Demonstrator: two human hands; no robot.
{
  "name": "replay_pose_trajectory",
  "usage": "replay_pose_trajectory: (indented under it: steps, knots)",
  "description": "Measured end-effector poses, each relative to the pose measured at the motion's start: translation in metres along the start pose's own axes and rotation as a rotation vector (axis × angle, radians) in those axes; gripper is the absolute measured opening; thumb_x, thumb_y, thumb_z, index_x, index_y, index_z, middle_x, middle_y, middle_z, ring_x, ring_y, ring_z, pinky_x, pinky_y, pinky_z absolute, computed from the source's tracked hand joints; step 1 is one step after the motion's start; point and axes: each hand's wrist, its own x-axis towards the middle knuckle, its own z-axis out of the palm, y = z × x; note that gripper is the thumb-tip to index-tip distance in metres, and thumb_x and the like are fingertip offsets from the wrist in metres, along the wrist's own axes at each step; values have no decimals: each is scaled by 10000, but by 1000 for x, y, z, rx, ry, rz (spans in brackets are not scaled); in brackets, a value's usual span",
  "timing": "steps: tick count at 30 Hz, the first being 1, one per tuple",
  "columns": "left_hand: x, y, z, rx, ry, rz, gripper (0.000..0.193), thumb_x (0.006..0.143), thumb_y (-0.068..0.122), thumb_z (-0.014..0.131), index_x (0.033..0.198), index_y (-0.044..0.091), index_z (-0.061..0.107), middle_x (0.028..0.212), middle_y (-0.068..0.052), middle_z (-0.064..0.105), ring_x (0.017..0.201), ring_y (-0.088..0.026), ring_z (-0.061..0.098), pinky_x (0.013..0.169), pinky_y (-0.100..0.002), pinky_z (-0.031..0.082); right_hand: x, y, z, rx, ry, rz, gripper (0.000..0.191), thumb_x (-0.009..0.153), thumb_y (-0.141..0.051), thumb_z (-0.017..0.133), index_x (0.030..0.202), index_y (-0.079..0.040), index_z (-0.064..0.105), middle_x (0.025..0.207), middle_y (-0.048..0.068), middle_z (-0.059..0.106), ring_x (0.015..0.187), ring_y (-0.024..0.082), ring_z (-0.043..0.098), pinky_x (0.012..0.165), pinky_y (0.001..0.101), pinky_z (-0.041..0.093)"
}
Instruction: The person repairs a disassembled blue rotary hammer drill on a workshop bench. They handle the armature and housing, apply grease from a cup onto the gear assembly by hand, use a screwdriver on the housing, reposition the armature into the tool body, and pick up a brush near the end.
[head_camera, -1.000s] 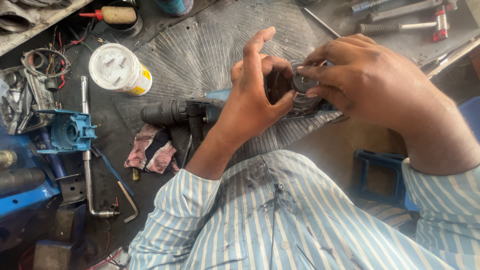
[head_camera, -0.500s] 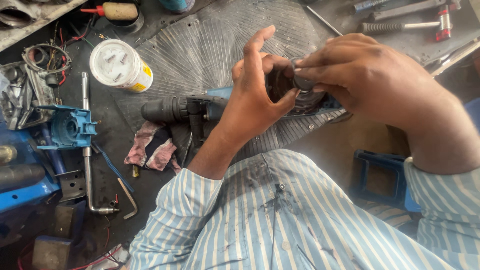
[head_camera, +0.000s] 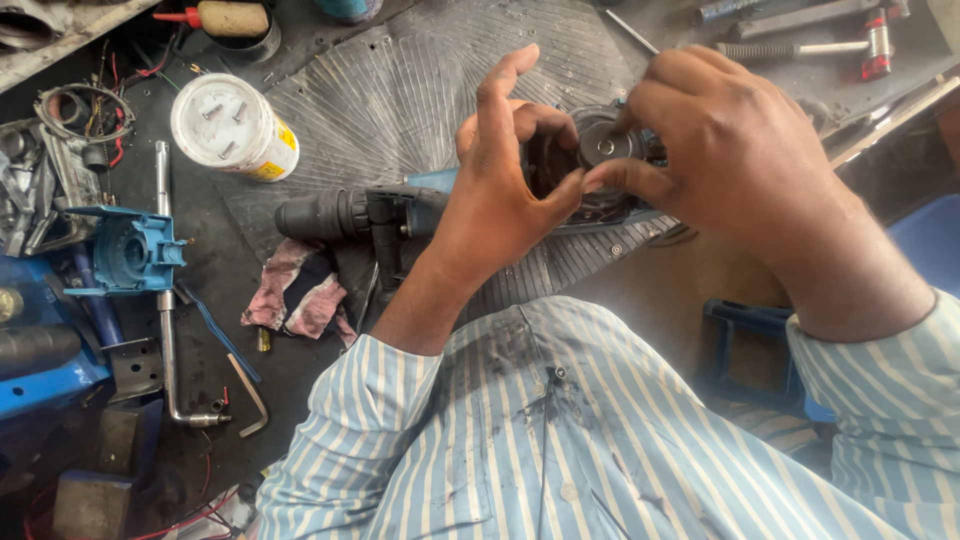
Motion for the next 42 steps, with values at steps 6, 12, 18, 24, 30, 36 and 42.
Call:
replay_pose_trajectory:
  steps: [6,12,18,24,30,36,42]
  knots:
    - [-2,2,2,-22,14,-17,978,906,87,835,1581,85,127,1028,15,725,1057,-134,715,1239,-499,301,0,12,0,170,-2,-204,434,817,-92,766,1249,-66,737,1149,90,704,1042,298,674,885,424,554]
    - [2,6,0,-41,10,27,957,891,57,845,1553,45,154,996,-9,739,991,-135,727,1183,-453,369,-11,13,8,95,-5,-183,374,851,-165,785,1210,-65,751,1105,89,701,1021,300,678,870,418,549]
    - [1,8,3,-235,-20,-195,935,895,107,856,1550,33,192,952,1,721,907,-88,715,920,-300,586,-10,-4,8,-131,-10,18,516,858,-490,792,1068,-24,725,998,121,666,990,305,681,838,420,559]
    - [-10,2,11,-122,71,-25,872,951,48,811,1559,44,186,1019,-6,734,1014,-113,730,1177,-412,401,-6,1,-10,85,135,-294,458,849,-263,773,1218,0,706,1186,143,668,1097,312,672,911,418,555]
    - [-16,-2,17,-18,131,7,784,977,63,769,1537,68,221,1043,18,733,1184,-158,667,1247,-490,245,-4,-9,1,-106,-129,108,449,852,-421,837,1106,-59,757,1054,115,686,1067,284,690,911,411,568]
    - [-19,-3,23,-13,177,0,752,981,73,754,1526,76,236,1044,31,723,1152,-123,671,1255,-485,223,3,3,-6,120,77,-332,427,829,-170,788,1212,6,715,1195,126,689,1140,313,685,932,409,571]
    - [-22,-7,25,-38,192,14,697,1030,81,740,1534,114,260,1048,35,716,1122,-103,656,1248,-453,211,-4,-2,1,-62,-102,50,447,827,-328,873,1145,-35,760,1047,143,719,987,327,702,811,436,559]
